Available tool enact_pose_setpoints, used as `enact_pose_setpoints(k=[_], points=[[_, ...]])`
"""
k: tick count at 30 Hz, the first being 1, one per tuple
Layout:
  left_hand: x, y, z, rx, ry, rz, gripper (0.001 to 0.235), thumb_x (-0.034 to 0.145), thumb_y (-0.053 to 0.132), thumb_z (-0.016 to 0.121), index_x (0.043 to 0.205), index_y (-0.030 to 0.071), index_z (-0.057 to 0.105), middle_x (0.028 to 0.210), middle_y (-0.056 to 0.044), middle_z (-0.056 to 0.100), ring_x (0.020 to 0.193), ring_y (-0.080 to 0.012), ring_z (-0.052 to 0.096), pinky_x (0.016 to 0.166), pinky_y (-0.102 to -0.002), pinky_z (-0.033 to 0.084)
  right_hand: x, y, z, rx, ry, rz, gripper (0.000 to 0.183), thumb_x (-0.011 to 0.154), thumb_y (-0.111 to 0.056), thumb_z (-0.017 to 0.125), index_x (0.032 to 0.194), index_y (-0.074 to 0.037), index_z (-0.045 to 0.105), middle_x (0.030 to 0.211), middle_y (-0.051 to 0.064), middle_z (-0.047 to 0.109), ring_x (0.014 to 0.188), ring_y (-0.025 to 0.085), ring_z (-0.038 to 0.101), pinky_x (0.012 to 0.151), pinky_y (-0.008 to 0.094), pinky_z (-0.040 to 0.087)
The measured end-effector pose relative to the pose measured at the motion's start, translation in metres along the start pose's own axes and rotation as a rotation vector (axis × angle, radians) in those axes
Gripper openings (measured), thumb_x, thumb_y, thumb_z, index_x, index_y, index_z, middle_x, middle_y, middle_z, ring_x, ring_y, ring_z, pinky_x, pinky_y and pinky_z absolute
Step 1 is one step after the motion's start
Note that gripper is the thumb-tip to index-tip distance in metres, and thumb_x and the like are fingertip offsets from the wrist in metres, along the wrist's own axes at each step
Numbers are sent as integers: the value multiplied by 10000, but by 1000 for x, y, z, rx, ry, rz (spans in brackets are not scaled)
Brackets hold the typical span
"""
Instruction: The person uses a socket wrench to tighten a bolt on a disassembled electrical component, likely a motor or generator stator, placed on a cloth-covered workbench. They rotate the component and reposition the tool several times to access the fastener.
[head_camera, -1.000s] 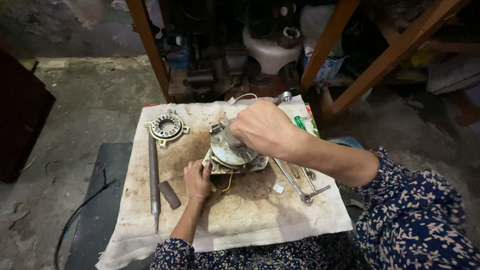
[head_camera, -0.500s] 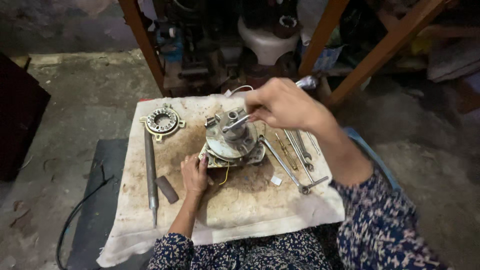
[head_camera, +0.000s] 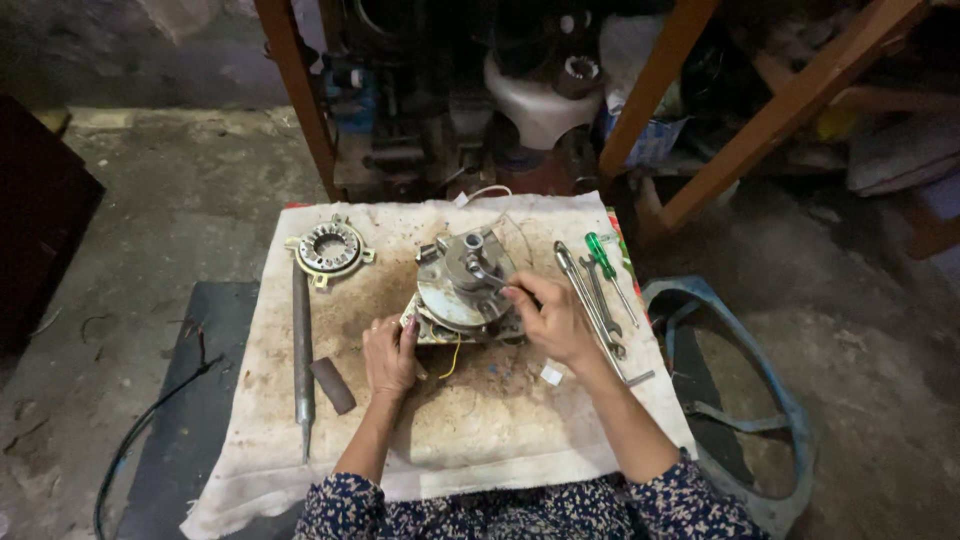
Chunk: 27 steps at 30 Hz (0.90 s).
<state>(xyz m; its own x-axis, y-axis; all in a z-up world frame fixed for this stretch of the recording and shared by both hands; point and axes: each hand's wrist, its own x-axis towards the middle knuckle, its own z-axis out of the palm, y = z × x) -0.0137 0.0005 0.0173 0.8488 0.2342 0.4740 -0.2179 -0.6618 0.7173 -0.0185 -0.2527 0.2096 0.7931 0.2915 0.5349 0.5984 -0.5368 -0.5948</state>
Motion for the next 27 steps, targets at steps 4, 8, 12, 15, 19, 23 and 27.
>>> enact_pose_setpoints(k=[4, 8, 12, 15, 19, 23, 27], points=[[4, 3, -3, -8, -12, 4, 514, 985, 490, 479, 1041, 51, 741, 1035, -166, 713, 955, -370, 568, 854, -451, 396, -1, 0, 13, 44, 53, 38, 143, 982, -172, 652, 973, -32, 677, 732, 120, 671, 631, 243, 634, 597, 371, 468], [3, 3, -3, -3, -23, -20, 503, 979, 481, 489, 1024, 49, 743, 1023, -165, 716, 943, -369, 569, 850, -444, 396, -10, 2, 20, -10, 72, 147, 160, 988, -188, 661, 938, -38, 683, 643, 126, 624, 538, 250, 580, 538, 382, 424], [2, 4, -5, -24, 6, 43, 502, 1002, 475, 484, 1045, 36, 724, 1036, -169, 711, 962, -364, 577, 851, -442, 395, -15, 0, 32, 23, 139, 141, 156, 996, -193, 652, 942, -48, 670, 678, 107, 646, 578, 229, 626, 558, 361, 458], [2, 6, -6, -26, -3, 17, 503, 994, 477, 486, 1049, 38, 727, 1016, -171, 709, 943, -361, 577, 843, -440, 397, -16, -1, 37, 66, 165, 117, 150, 1006, -190, 644, 959, -50, 665, 694, 104, 659, 615, 240, 665, 578, 365, 484], [2, 8, -6, -16, -15, -12, 508, 994, 486, 482, 1038, 48, 737, 988, -164, 710, 936, -355, 580, 845, -435, 399, -15, -3, 38, 44, 193, 90, 140, 1003, -177, 646, 955, -47, 661, 711, 119, 668, 638, 277, 680, 597, 382, 489], [2, 8, -6, -26, 5, -1, 512, 997, 489, 484, 1039, 49, 741, 988, -163, 709, 933, -354, 580, 845, -431, 402, -13, -10, 40, -8, 251, 17, 115, 997, -150, 643, 950, -46, 652, 728, 138, 666, 659, 325, 668, 606, 404, 476], [2, 8, -6, -33, 7, 13, 513, 1002, 486, 473, 1038, 50, 741, 1005, -156, 716, 942, -353, 579, 845, -433, 398, -11, -18, 41, -73, 251, 71, 145, 993, -156, 638, 896, -49, 644, 672, 159, 629, 595, 350, 635, 558, 441, 437]])
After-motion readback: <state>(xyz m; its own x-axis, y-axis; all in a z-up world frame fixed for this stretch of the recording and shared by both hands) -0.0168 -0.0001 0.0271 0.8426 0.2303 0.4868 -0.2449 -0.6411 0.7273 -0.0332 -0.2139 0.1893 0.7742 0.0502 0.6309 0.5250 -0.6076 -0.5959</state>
